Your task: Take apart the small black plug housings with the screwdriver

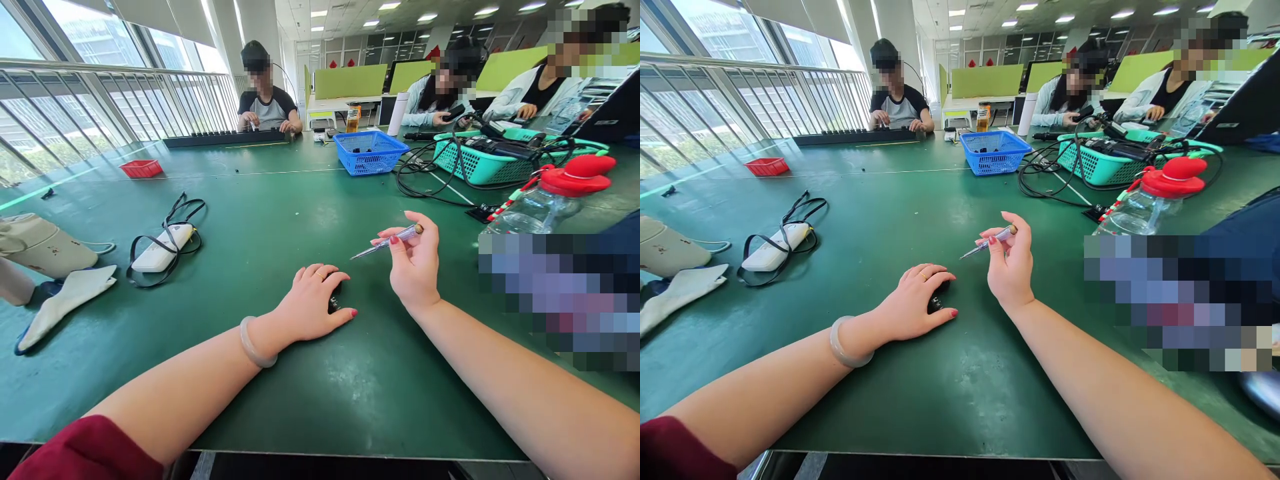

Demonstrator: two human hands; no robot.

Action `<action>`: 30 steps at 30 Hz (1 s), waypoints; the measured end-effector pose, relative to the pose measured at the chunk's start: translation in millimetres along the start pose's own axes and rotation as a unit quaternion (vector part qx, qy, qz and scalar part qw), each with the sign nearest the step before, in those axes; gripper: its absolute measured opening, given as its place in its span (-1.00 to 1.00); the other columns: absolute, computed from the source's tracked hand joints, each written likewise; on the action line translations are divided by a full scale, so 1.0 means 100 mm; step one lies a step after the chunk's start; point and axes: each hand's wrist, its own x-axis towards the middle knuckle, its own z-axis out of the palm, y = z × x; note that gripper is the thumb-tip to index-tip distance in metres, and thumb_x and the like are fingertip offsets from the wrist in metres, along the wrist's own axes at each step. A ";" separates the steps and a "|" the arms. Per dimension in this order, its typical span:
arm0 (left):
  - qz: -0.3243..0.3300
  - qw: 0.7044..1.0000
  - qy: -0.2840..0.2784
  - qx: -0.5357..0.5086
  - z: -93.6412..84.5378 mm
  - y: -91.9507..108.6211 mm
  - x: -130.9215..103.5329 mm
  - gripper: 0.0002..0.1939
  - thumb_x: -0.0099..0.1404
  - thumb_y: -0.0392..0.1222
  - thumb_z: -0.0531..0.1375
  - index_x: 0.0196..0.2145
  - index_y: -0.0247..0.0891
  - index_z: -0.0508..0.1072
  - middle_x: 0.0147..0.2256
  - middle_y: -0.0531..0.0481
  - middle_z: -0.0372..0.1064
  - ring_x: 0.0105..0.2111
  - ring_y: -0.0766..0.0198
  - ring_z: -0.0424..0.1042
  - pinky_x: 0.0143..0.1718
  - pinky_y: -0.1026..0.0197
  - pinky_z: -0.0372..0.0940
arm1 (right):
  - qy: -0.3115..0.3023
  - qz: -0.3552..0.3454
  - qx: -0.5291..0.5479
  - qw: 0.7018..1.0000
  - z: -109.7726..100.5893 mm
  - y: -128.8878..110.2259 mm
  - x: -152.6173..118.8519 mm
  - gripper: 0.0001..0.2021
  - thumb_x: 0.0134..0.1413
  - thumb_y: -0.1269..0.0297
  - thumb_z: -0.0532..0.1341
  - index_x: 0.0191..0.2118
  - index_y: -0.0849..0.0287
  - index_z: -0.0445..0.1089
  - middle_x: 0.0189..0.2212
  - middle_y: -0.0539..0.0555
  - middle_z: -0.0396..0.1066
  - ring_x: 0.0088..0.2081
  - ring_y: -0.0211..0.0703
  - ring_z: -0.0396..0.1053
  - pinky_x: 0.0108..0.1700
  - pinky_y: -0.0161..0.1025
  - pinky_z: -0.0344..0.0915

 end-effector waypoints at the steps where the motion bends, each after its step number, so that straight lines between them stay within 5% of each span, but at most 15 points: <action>1: 0.004 1.000 0.001 0.006 0.01 0.04 -0.02 -0.48 0.27 0.09 0.25 0.12 -0.15 0.36 0.17 -0.15 0.31 0.23 -0.07 0.19 0.29 -0.24 0.07 | 0.000 0.003 -0.001 1.000 0.00 0.02 0.00 -0.70 0.31 0.28 0.14 0.11 -0.01 0.15 -0.27 0.00 0.48 -0.28 -0.10 0.59 -0.09 0.02 0.54; 7: 0.003 0.999 -0.030 0.044 0.01 0.23 -0.12 -0.75 0.39 -0.14 0.13 0.01 -0.16 0.38 0.08 -0.12 0.32 0.11 0.00 0.26 0.18 -0.14 0.21 | -0.007 0.010 -0.003 1.000 0.03 0.04 -0.01 -0.69 0.29 0.25 0.15 0.11 0.01 0.15 -0.27 -0.01 0.49 -0.29 -0.12 0.58 -0.10 0.00 0.53; 11: -0.004 0.998 -0.034 0.056 -0.06 0.17 -0.31 -0.79 0.39 -0.25 0.09 -0.03 -0.14 0.38 0.05 -0.11 0.32 0.09 0.03 0.28 0.18 -0.14 0.23 | -0.010 0.019 -0.008 1.000 0.04 0.05 -0.01 -0.69 0.28 0.25 0.15 0.10 0.02 0.16 -0.28 -0.01 0.49 -0.30 -0.14 0.58 -0.11 -0.01 0.53; 15: -0.040 0.997 0.000 0.064 -0.21 -0.18 -0.71 -0.80 0.39 -0.28 0.04 -0.09 -0.14 0.39 0.05 -0.11 0.34 0.10 0.07 0.30 0.20 -0.13 0.23 | -0.012 0.020 -0.005 1.000 0.04 0.06 -0.01 -0.68 0.27 0.26 0.15 0.10 0.02 0.16 -0.29 -0.03 0.50 -0.32 -0.15 0.58 -0.12 -0.02 0.52; 23: -0.218 0.950 0.073 0.212 -0.82 -1.29 -1.54 -0.57 0.37 -0.03 -0.02 0.09 -0.22 0.38 0.16 -0.25 0.33 0.12 -0.09 0.36 0.23 -0.19 0.17 | -0.018 0.020 -0.012 1.000 0.05 0.02 -0.01 -0.70 0.28 0.29 0.14 0.10 0.03 0.18 -0.30 -0.01 0.49 -0.31 -0.14 0.58 -0.16 -0.03 0.54; 27: -0.295 0.905 0.091 0.293 -1.10 -1.47 -1.81 -0.52 0.42 0.03 -0.10 0.17 -0.16 0.32 0.16 -0.15 0.32 0.13 -0.05 0.34 0.23 -0.10 0.20 | -0.023 0.017 -0.015 0.999 0.05 0.03 -0.02 -0.70 0.28 0.28 0.14 0.10 0.03 0.19 -0.29 -0.01 0.50 -0.31 -0.15 0.58 -0.15 -0.03 0.54; 30: -0.352 0.871 0.112 0.323 -1.19 -1.47 -1.94 -0.53 0.42 0.11 -0.11 0.15 -0.04 0.31 -0.03 -0.04 0.43 0.06 -0.04 0.37 0.17 -0.12 0.25 | -0.029 0.008 -0.018 0.999 0.05 0.04 -0.02 -0.70 0.29 0.28 0.13 0.10 0.03 0.18 -0.29 -0.02 0.49 -0.31 -0.16 0.58 -0.15 -0.04 0.55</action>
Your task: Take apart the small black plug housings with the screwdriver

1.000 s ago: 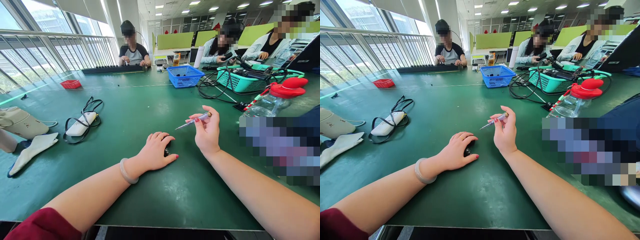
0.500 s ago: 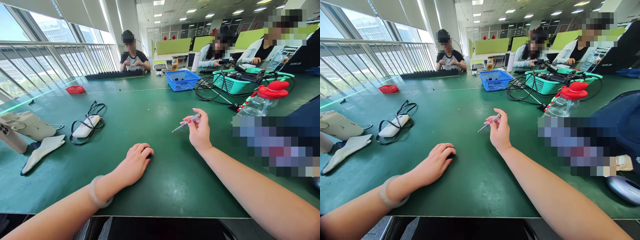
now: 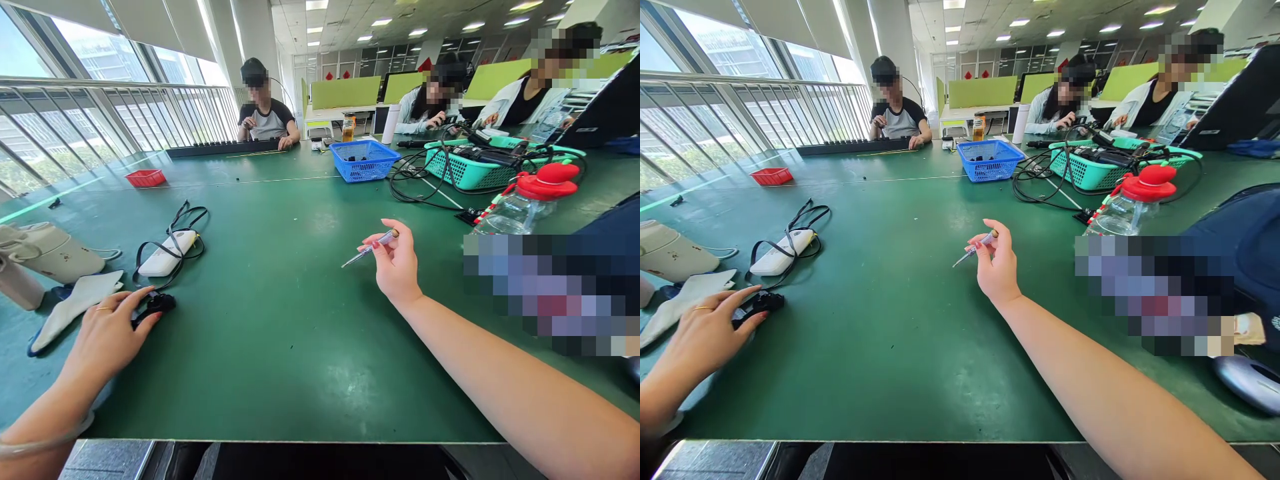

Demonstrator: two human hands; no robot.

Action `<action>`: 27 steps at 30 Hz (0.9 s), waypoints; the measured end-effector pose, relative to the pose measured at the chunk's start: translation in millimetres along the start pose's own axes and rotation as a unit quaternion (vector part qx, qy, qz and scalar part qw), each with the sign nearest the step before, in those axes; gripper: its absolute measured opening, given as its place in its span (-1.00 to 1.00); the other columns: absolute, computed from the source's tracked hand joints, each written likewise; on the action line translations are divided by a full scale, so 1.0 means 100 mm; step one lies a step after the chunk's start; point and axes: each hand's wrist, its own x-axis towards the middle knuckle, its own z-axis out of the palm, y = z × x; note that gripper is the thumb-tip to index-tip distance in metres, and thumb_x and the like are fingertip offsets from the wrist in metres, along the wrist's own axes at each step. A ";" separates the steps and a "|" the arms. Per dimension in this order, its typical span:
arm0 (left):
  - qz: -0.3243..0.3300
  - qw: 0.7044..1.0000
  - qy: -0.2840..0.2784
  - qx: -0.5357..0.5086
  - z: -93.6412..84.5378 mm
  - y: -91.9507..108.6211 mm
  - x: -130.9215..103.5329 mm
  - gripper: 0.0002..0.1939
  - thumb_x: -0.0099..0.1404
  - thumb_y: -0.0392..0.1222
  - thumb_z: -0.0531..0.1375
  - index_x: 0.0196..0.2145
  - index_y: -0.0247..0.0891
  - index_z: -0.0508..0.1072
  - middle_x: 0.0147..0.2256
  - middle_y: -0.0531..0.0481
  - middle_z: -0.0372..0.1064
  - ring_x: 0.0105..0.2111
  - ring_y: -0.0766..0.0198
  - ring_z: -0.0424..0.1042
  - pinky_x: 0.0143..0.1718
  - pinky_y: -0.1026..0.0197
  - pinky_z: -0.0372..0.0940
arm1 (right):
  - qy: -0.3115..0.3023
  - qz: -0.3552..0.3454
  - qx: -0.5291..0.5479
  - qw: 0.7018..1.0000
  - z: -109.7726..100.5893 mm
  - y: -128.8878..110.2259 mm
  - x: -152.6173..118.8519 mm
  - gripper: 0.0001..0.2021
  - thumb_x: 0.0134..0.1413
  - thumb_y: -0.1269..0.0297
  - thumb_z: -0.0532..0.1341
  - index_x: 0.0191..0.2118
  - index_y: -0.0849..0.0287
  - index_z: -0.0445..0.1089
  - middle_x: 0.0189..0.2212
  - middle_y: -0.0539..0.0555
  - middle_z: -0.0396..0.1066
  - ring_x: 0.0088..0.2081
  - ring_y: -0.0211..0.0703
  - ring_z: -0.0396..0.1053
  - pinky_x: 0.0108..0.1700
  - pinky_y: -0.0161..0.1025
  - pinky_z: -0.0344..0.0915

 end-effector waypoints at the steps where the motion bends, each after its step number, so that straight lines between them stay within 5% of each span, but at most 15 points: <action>1: -0.014 1.000 -0.009 -0.005 -0.01 -0.02 -0.01 -0.54 0.41 0.13 -0.10 0.13 -0.01 0.33 -0.10 -0.01 0.45 0.01 -0.03 0.39 0.13 -0.10 0.28 | -0.002 -0.002 0.000 1.000 0.00 0.00 0.00 -0.70 0.29 0.28 0.13 0.10 0.02 0.18 -0.29 -0.02 0.49 -0.31 -0.16 0.58 -0.15 -0.04 0.55; 5: -0.032 0.997 -0.058 -0.041 -0.06 -0.02 -0.03 -0.55 0.40 0.16 -0.14 0.00 0.04 0.43 -0.27 0.05 0.48 -0.15 0.01 0.45 -0.03 -0.04 0.36 | -0.004 0.000 0.004 1.000 0.01 0.00 0.00 -0.71 0.29 0.29 0.12 0.10 0.02 0.18 -0.30 -0.02 0.49 -0.32 -0.16 0.58 -0.17 -0.06 0.55; 12: -0.056 0.995 -0.069 -0.053 -0.17 0.05 -0.03 -0.58 0.33 0.06 -0.08 -0.04 0.03 0.48 -0.25 0.00 0.49 -0.10 -0.07 0.43 -0.02 -0.08 0.33 | -0.003 0.014 0.007 1.000 0.00 -0.03 0.01 -0.70 0.27 0.32 0.12 0.09 0.02 0.18 -0.30 -0.02 0.49 -0.31 -0.15 0.58 -0.15 -0.04 0.55; 19: -0.060 0.994 -0.060 -0.065 -0.08 -0.24 -0.04 -0.62 0.37 0.11 -0.08 -0.05 0.12 0.46 -0.31 0.08 0.48 -0.22 0.01 0.39 -0.19 0.03 0.29 | -0.008 0.025 0.002 1.000 0.01 -0.03 0.00 -0.71 0.27 0.31 0.13 0.08 0.02 0.18 -0.29 -0.02 0.49 -0.31 -0.13 0.58 -0.14 -0.01 0.54; 23: -0.093 0.992 -0.076 -0.040 -0.07 -0.32 0.05 -0.51 0.37 0.16 -0.09 0.03 -0.03 0.48 -0.21 -0.04 0.52 -0.30 0.07 0.38 -0.34 0.15 0.25 | -0.015 0.021 0.005 1.000 0.01 -0.04 0.00 -0.71 0.28 0.30 0.12 0.09 0.01 0.17 -0.30 -0.03 0.49 -0.30 -0.15 0.57 -0.14 -0.02 0.54; 27: -0.132 0.985 -0.109 -0.025 -0.19 -0.16 0.15 -0.44 0.34 0.16 -0.06 0.04 -0.14 0.53 -0.13 -0.13 0.54 -0.34 0.09 0.41 -0.37 0.19 0.25 | -0.017 0.025 0.007 1.000 0.01 -0.04 0.00 -0.71 0.28 0.27 0.13 0.09 -0.02 0.18 -0.30 -0.04 0.48 -0.31 -0.15 0.57 -0.13 0.00 0.55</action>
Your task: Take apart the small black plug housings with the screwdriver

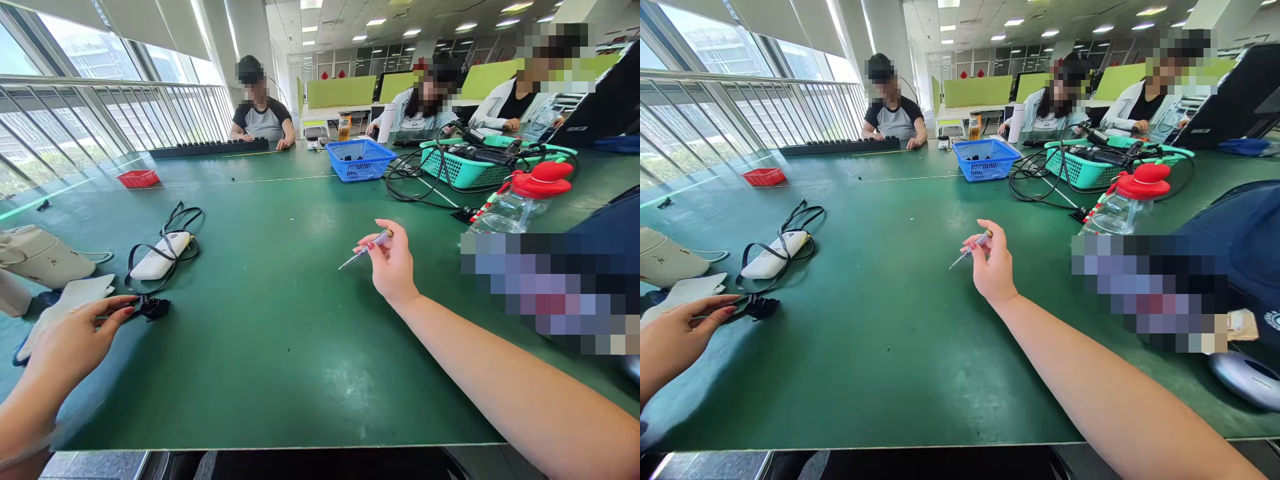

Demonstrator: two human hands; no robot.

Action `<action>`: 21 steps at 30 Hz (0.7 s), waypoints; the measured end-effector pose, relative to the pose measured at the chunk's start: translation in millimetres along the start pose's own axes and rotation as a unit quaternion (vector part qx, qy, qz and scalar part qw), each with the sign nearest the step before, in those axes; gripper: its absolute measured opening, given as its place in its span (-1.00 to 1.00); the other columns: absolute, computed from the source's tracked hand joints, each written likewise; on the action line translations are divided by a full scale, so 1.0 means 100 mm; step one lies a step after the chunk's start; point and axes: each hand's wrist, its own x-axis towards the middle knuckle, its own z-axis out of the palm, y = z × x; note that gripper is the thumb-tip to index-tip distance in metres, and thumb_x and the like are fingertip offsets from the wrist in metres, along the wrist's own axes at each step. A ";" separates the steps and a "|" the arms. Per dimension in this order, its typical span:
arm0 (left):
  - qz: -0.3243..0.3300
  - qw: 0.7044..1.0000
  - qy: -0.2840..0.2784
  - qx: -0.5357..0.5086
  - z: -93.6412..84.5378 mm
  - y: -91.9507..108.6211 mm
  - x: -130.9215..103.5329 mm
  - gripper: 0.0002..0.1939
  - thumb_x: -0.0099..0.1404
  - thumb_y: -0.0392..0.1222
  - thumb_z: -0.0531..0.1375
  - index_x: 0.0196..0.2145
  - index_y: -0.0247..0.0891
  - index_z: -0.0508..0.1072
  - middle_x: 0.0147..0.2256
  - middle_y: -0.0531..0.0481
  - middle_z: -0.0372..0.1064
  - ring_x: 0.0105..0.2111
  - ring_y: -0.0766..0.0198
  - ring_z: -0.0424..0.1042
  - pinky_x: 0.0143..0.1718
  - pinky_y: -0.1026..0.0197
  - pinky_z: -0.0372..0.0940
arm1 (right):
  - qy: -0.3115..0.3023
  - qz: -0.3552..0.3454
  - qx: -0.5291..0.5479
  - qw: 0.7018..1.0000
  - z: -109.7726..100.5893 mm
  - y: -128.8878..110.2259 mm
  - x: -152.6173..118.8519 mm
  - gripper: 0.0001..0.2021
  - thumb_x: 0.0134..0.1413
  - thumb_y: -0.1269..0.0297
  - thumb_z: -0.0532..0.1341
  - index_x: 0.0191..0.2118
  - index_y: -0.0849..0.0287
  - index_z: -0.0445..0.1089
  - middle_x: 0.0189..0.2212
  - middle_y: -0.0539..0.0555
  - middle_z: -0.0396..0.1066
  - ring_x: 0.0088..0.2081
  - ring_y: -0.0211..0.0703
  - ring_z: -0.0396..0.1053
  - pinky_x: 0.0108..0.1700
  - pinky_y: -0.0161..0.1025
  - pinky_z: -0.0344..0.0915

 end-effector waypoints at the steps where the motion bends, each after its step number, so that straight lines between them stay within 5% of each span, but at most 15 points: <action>1: 0.007 1.000 -0.001 -0.004 -0.03 0.06 0.00 -0.44 0.35 0.15 -0.08 0.04 -0.14 0.53 -0.13 -0.12 0.55 -0.33 0.09 0.42 -0.36 0.19 0.26 | 0.000 0.002 0.000 1.000 0.00 0.00 0.00 -0.71 0.28 0.27 0.14 0.09 -0.02 0.18 -0.30 -0.03 0.48 -0.31 -0.14 0.57 -0.13 0.01 0.54; 5: 0.044 0.999 0.017 0.007 -0.05 0.22 0.01 -0.43 0.38 0.11 -0.14 -0.01 -0.17 0.55 -0.11 -0.11 0.57 -0.19 0.02 0.47 -0.23 0.14 0.32 | 0.003 0.010 -0.001 1.000 0.00 0.01 0.00 -0.71 0.27 0.28 0.13 0.08 -0.03 0.18 -0.29 -0.02 0.49 -0.30 -0.12 0.58 -0.11 0.04 0.53; 12: 0.100 0.994 0.013 0.034 0.05 0.21 0.19 -0.41 0.40 0.05 -0.17 -0.08 -0.31 0.55 0.02 -0.20 0.50 0.00 0.00 0.44 0.05 0.05 0.29 | -0.001 0.005 -0.001 1.000 0.00 0.01 0.00 -0.71 0.26 0.30 0.13 0.08 -0.01 0.18 -0.30 -0.03 0.48 -0.32 -0.14 0.57 -0.15 0.00 0.54; 21: 0.076 0.995 0.013 0.065 -0.10 0.39 0.01 -0.46 0.39 0.13 -0.12 -0.09 -0.24 0.52 -0.13 -0.16 0.54 -0.15 0.00 0.46 -0.23 0.14 0.30 | -0.009 0.004 0.002 1.000 0.01 0.03 0.00 -0.70 0.27 0.28 0.14 0.09 -0.03 0.18 -0.29 -0.03 0.48 -0.32 -0.13 0.57 -0.15 0.01 0.55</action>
